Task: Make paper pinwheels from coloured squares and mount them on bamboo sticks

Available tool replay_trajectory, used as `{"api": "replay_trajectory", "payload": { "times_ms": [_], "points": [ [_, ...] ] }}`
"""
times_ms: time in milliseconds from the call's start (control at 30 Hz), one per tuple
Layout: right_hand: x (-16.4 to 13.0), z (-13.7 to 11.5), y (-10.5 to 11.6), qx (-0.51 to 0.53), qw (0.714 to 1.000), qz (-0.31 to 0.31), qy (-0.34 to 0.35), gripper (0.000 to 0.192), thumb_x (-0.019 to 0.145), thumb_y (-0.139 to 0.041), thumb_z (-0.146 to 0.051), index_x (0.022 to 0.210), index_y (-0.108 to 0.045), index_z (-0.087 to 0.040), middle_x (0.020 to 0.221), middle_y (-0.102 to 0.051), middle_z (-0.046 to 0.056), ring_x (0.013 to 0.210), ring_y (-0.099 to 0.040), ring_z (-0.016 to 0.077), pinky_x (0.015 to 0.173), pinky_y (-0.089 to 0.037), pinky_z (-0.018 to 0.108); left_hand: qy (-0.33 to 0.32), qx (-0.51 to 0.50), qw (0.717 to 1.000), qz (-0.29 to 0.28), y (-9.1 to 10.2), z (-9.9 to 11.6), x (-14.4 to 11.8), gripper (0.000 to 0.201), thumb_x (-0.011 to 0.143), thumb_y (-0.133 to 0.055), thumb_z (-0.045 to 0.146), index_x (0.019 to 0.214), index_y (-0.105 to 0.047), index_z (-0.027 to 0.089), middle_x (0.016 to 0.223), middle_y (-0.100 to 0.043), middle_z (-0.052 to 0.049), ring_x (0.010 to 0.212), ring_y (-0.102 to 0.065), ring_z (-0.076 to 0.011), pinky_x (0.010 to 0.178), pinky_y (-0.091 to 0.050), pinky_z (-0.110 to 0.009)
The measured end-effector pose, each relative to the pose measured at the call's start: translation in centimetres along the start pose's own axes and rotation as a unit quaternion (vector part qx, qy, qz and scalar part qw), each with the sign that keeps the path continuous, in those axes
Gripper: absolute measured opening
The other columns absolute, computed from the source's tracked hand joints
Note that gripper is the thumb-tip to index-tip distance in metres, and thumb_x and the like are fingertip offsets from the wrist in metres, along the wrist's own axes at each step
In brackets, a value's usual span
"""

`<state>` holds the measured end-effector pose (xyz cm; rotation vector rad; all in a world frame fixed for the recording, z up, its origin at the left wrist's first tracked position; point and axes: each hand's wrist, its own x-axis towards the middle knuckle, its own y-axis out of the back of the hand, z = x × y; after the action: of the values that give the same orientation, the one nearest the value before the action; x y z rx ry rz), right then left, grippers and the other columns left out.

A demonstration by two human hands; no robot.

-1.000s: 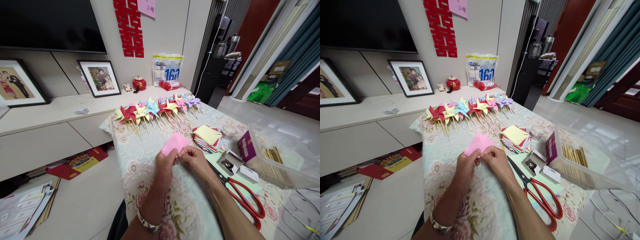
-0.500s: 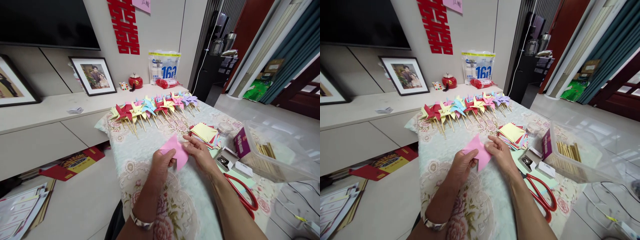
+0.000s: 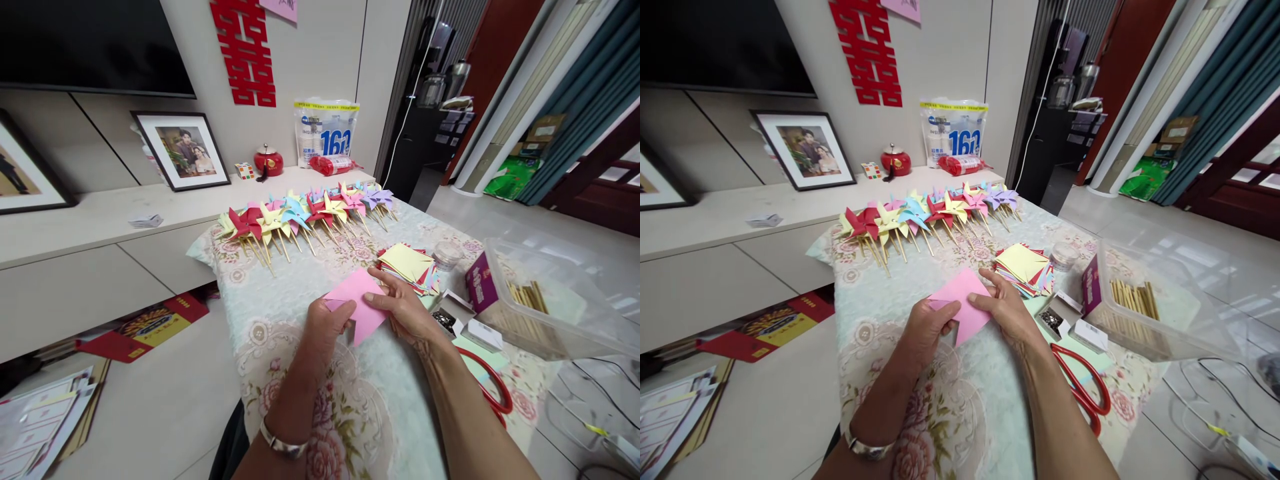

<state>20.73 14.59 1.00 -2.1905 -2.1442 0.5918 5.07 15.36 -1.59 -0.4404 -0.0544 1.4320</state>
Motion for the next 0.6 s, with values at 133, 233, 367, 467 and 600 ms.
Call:
{"api": "replay_trajectory", "payload": {
  "times_ms": [133,233,367,467,600],
  "points": [
    [0.2,0.3,0.1,-0.051,0.998,-0.008,0.025,0.080,0.063,-0.084,-0.021,0.136,-0.053,-0.020,0.099,-0.076,0.005,0.079,-0.071,0.0226,0.071,-0.055,0.034,-0.018,0.039,0.999,0.013,-0.2,0.0,0.0,0.017,0.062,-0.076,0.029,0.062,-0.066,0.015,0.044,-0.053,0.003,0.041,-0.041,-0.0082,0.042,-0.026,-0.021],
    [0.2,0.3,0.0,-0.104,0.993,-0.008,0.058,0.066,0.062,-0.082,-0.020,0.125,-0.062,-0.020,0.097,-0.076,0.004,0.081,-0.070,0.0223,0.071,-0.054,0.032,-0.019,0.052,0.998,0.023,-0.4,0.0,-0.1,0.017,0.063,-0.076,0.028,0.069,-0.068,0.015,0.044,-0.054,0.004,0.041,-0.041,-0.0077,0.041,-0.027,-0.021],
    [0.2,0.2,-0.5,-0.120,0.991,0.001,0.066,0.052,0.063,-0.081,-0.023,0.113,-0.068,-0.018,0.086,-0.074,0.003,0.071,-0.066,0.0196,0.065,-0.051,0.029,-0.018,0.021,0.999,0.021,-0.5,0.3,-0.2,0.023,0.063,-0.078,0.031,0.076,-0.069,0.013,0.048,-0.058,0.004,0.043,-0.044,-0.0079,0.042,-0.028,-0.020],
    [0.2,0.2,-0.8,-0.083,0.994,0.024,0.066,0.054,0.061,-0.081,-0.023,0.113,-0.067,-0.017,0.086,-0.074,0.002,0.069,-0.064,0.0189,0.064,-0.050,0.029,-0.013,-0.036,0.999,0.004,-0.5,0.6,-0.3,0.031,0.062,-0.080,0.034,0.082,-0.070,0.013,0.054,-0.062,0.003,0.045,-0.048,-0.0084,0.044,-0.031,-0.019],
    [0.3,0.2,-1.0,-0.049,0.996,0.034,0.068,0.049,0.060,-0.082,-0.022,0.107,-0.069,-0.017,0.084,-0.074,0.001,0.068,-0.064,0.0177,0.064,-0.049,0.028,-0.015,-0.100,0.994,-0.034,-0.6,0.6,-0.2,0.042,0.057,-0.086,0.031,0.092,-0.071,0.013,0.065,-0.070,-0.001,0.053,-0.058,-0.0110,0.053,-0.043,-0.021]
  ]
}}
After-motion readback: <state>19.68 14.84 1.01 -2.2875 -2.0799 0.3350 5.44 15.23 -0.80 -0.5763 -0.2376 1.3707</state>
